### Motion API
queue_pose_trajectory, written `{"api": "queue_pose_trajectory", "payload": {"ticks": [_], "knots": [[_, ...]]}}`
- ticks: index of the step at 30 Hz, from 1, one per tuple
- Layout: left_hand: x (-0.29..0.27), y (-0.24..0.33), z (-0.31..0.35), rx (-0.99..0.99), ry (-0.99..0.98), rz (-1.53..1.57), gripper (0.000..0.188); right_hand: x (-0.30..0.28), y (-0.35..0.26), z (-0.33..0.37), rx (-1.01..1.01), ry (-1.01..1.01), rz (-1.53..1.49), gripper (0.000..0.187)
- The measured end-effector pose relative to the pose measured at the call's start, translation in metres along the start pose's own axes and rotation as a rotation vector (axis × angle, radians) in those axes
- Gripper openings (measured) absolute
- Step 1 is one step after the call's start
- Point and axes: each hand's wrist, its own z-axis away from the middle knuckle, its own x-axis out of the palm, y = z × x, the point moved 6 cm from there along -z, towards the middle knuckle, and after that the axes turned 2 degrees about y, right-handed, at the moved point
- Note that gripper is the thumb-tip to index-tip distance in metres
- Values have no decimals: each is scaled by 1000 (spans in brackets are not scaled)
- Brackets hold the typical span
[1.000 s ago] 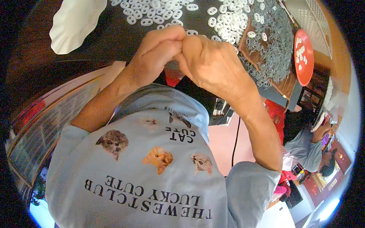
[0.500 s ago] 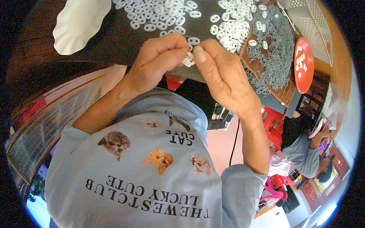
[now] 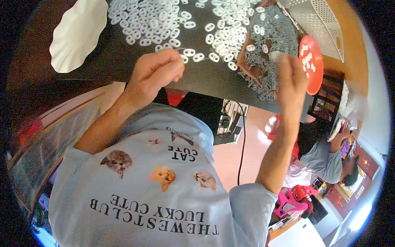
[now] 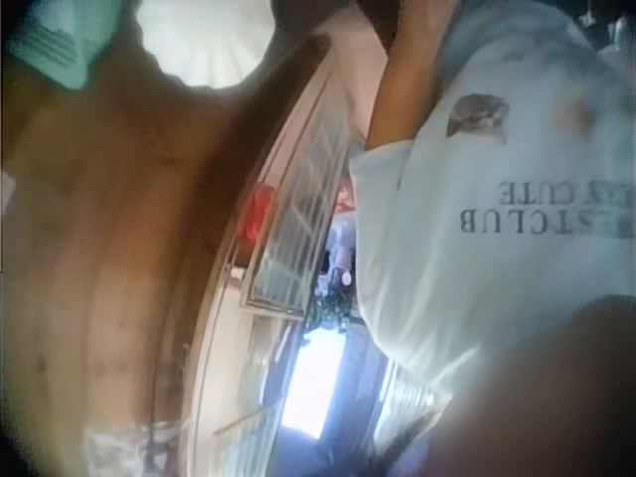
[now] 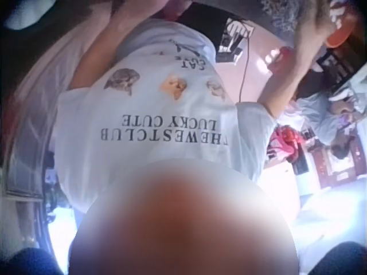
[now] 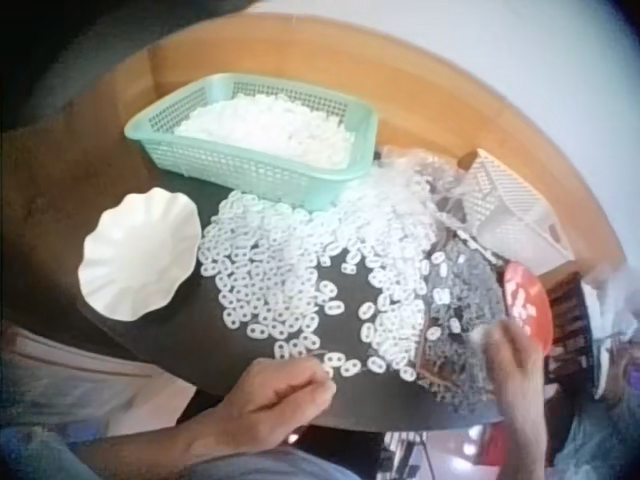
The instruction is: Assembling small white plastic chain links or tags on a workspace.
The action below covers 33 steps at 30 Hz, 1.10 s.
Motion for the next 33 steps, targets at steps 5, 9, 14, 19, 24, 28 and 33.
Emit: {"api": "queue_pose_trajectory", "payload": {"ticks": [5, 9, 14, 19, 24, 28, 33], "knots": [[4, -1, 1, -57, -23, 35, 25, -76, 66, -47, 13, 265, 238, 39], [4, 0, 1, -44, 5, 40, 24, -82, 79, -65, 1, 210, 273, 40], [1, -1, 1, 20, 32, 4, 21, 1, -23, -32, -103, -114, 50, 31], [6, 0, 0, -94, -10, 64, 22, 36, -156, 67, -708, -704, -590, 48], [-4, -4, 4, -71, 39, 39, 23, 71, -225, 94, -981, -1334, -887, 52], [-3, 7, 2, -20, -8, 6, 23, 84, -222, 108, -932, -1349, -790, 48], [-3, 6, -1, 51, -3, -55, 24, 100, -154, 8, -597, -642, -77, 7]]}}
